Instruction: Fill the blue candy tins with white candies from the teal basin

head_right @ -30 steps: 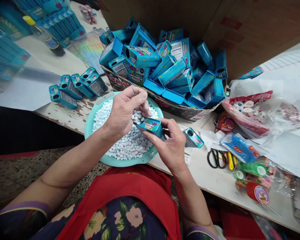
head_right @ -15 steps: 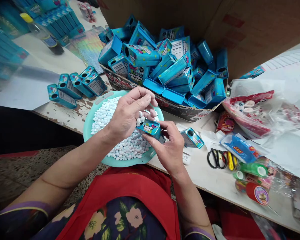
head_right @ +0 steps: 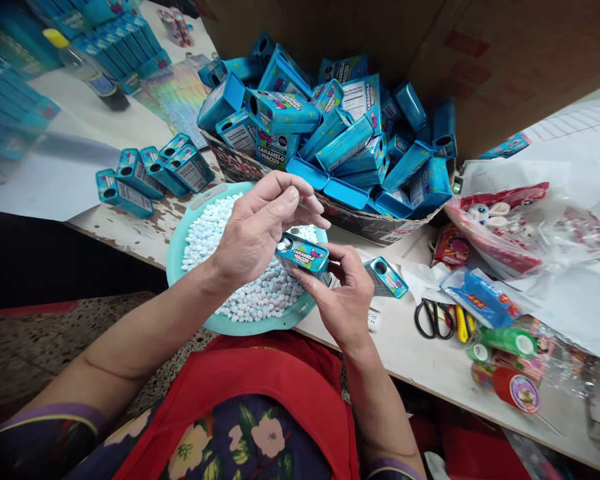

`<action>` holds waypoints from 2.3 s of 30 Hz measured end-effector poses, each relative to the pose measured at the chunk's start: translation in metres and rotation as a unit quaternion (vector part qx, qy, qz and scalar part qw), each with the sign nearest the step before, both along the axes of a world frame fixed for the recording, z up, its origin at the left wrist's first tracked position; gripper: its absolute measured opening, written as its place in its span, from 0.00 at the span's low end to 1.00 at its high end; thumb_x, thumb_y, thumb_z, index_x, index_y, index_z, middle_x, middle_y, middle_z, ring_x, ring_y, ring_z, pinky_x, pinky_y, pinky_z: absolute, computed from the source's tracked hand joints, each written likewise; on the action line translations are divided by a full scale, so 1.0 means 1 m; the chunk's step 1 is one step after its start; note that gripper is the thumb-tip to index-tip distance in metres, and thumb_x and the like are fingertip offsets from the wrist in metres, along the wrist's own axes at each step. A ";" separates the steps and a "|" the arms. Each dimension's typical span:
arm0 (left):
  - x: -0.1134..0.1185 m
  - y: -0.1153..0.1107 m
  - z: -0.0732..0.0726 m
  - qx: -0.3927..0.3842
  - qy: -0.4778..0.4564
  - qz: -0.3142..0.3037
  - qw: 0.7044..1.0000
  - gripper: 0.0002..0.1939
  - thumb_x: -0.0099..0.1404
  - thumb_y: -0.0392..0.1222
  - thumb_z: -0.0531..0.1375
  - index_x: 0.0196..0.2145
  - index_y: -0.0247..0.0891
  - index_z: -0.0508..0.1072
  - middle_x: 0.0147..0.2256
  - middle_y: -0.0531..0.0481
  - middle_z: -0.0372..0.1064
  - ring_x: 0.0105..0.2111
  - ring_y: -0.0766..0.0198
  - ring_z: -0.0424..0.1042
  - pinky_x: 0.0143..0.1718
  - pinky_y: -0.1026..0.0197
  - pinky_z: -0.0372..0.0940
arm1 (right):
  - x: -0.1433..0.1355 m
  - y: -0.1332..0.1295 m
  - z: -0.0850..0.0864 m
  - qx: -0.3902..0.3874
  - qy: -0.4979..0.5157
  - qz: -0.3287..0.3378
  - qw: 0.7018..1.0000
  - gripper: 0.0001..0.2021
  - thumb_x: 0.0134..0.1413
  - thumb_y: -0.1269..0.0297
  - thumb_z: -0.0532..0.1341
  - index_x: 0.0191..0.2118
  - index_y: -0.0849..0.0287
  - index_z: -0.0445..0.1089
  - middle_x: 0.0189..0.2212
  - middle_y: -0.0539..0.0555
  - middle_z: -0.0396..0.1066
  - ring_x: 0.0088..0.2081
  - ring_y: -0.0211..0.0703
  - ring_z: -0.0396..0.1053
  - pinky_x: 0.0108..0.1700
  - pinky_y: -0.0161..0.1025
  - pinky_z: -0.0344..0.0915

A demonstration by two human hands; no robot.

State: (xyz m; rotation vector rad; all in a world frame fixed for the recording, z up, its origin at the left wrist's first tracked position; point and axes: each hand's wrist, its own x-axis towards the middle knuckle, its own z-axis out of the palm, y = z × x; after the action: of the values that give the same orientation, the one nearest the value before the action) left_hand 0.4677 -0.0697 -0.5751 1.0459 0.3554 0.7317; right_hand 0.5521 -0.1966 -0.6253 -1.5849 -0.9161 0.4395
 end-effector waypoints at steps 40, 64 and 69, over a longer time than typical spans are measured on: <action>-0.031 0.023 -0.073 0.292 0.357 0.067 0.885 0.18 0.68 0.49 0.52 0.23 0.37 0.61 0.23 0.51 0.58 0.24 0.66 0.59 0.26 0.64 0.53 | 0.013 -0.028 -0.009 -0.034 0.067 -0.150 0.986 0.24 0.33 0.61 0.75 0.42 0.56 0.74 0.33 0.52 0.73 0.31 0.45 0.71 0.36 0.44 0.71; -0.003 0.004 -0.008 -0.085 0.053 0.118 0.988 0.22 0.61 0.56 0.62 0.22 0.36 0.61 0.19 0.56 0.57 0.17 0.74 0.60 0.16 0.70 0.53 | -0.010 0.002 -0.005 0.002 -0.028 0.014 1.000 0.17 0.46 0.66 0.71 0.43 0.53 0.70 0.37 0.51 0.68 0.36 0.42 0.69 0.38 0.41 0.67; -0.002 0.001 -0.007 -0.037 0.071 0.107 0.991 0.20 0.61 0.55 0.62 0.24 0.36 0.64 0.20 0.55 0.59 0.18 0.74 0.61 0.18 0.69 0.56 | -0.011 0.001 -0.004 0.006 -0.042 0.024 0.999 0.16 0.47 0.66 0.70 0.43 0.53 0.70 0.37 0.51 0.68 0.37 0.42 0.68 0.39 0.40 0.66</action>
State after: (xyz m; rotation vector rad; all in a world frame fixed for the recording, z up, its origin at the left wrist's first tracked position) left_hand 0.4657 -0.0691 -0.5818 1.0019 0.6192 0.8311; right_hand 0.5408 -0.1953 -0.6293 -1.5834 -1.0220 0.4028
